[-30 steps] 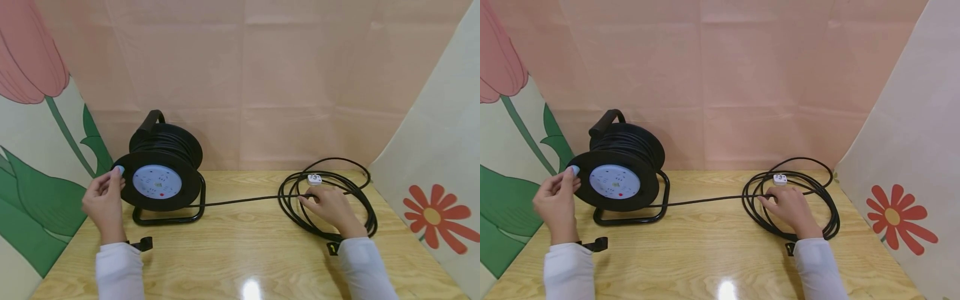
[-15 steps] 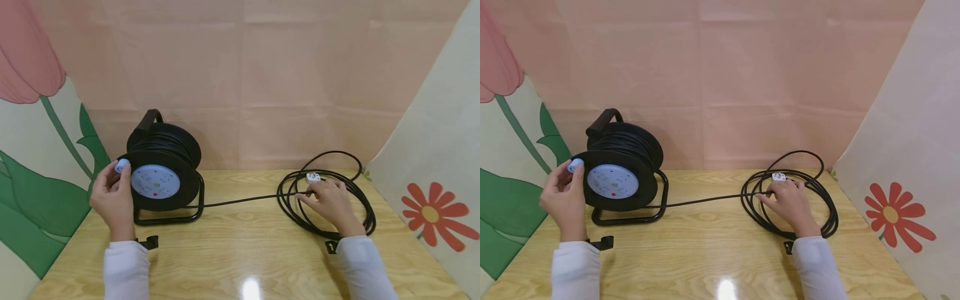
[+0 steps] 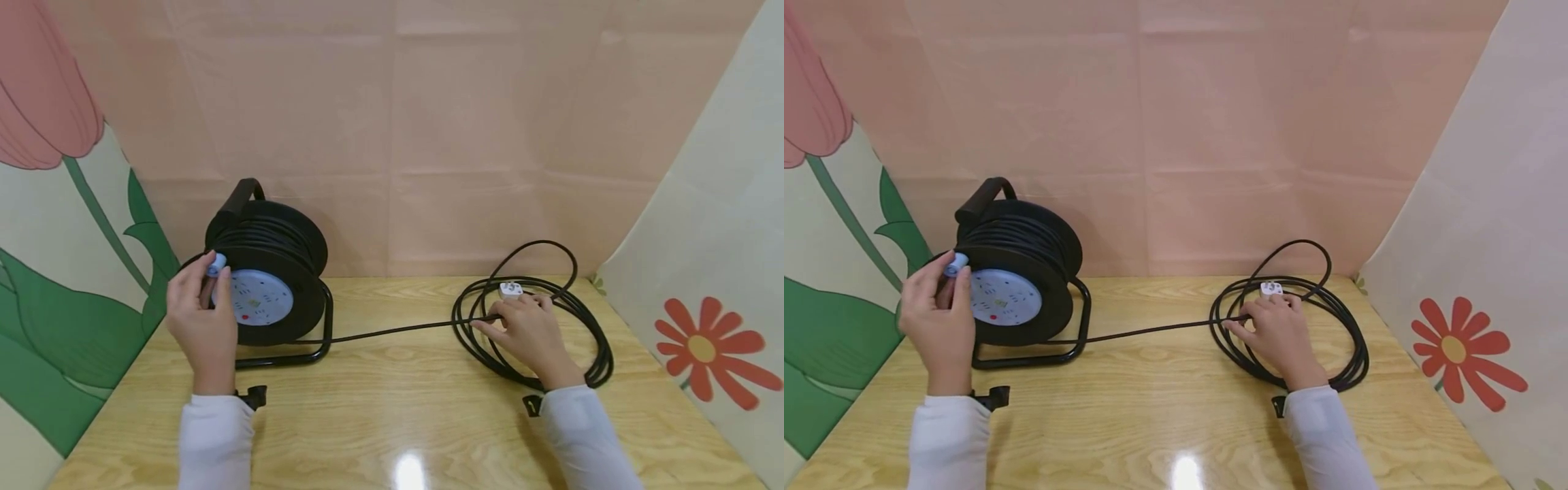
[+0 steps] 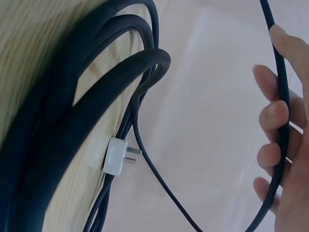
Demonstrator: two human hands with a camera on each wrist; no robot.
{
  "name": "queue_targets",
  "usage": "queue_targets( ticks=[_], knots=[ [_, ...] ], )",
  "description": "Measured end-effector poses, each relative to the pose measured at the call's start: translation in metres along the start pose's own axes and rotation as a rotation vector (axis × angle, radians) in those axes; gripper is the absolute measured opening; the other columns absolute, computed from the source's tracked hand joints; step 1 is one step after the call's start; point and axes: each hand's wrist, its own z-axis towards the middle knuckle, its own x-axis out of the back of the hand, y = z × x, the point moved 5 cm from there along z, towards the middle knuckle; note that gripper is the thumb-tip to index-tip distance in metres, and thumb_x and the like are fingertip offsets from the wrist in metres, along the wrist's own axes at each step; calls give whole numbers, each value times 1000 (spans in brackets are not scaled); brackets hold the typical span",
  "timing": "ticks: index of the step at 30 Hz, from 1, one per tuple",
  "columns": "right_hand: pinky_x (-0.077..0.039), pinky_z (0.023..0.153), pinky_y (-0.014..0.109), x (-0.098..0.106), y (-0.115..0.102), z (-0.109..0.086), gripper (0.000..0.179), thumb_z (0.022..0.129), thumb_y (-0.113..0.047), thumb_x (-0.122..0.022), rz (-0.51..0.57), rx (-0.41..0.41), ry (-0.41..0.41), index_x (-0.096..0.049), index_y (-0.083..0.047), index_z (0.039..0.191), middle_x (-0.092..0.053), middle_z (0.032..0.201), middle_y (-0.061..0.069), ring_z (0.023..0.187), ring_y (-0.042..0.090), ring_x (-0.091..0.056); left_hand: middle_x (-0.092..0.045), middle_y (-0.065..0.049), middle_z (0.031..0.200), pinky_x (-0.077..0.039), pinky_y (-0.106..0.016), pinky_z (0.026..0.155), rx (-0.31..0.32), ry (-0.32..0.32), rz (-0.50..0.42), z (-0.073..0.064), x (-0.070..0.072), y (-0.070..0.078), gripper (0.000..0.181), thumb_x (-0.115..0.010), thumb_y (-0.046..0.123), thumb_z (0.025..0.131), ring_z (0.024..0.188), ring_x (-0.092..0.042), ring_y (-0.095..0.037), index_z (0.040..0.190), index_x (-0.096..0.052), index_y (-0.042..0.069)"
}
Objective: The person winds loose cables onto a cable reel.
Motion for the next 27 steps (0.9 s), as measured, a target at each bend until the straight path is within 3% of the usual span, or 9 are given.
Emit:
queue_targets(
  ticks=[4, 10, 17, 27],
  knots=[
    [-38, 89, 59, 0, -4, 1, 36, 83, -54, -76, -13, 4, 6, -72, -19, 82, -67, 78, -6, 75, 24, -56, -59, -11, 120, -49, -25, 97, -33, -13, 13, -1, -4, 4, 30, -72, 6, 93, 113, -61, -18, 122, -72, 5],
    [-41, 87, 56, -4, -13, 3, 27, 86, -42, -73, 4, 76, -24, -73, -17, 94, -65, 78, -4, 76, 22, -57, -61, -12, 114, -51, -21, 93, -38, -39, 27, -4, -9, 11, 30, -74, 6, 91, 108, -60, -15, 121, -74, 8],
    [-39, 91, 57, -3, -15, 4, 30, 82, -51, -78, 0, 36, 30, -72, -21, 84, -67, 78, -6, 74, 23, -59, -62, -16, 109, -52, -21, 91, -117, -100, 14, -10, -18, 20, 29, -74, 8, 91, 102, -62, -16, 120, -73, 6],
    [-39, 91, 57, -10, -23, 4, 28, 85, -47, -75, 11, 86, 10, -71, -20, 86, -70, 81, -3, 76, 22, -61, -64, -14, 105, -53, -18, 85, -142, -176, -22, -20, -32, 26, 26, -79, 6, 87, 96, -65, -22, 112, -76, 3]
  ],
)
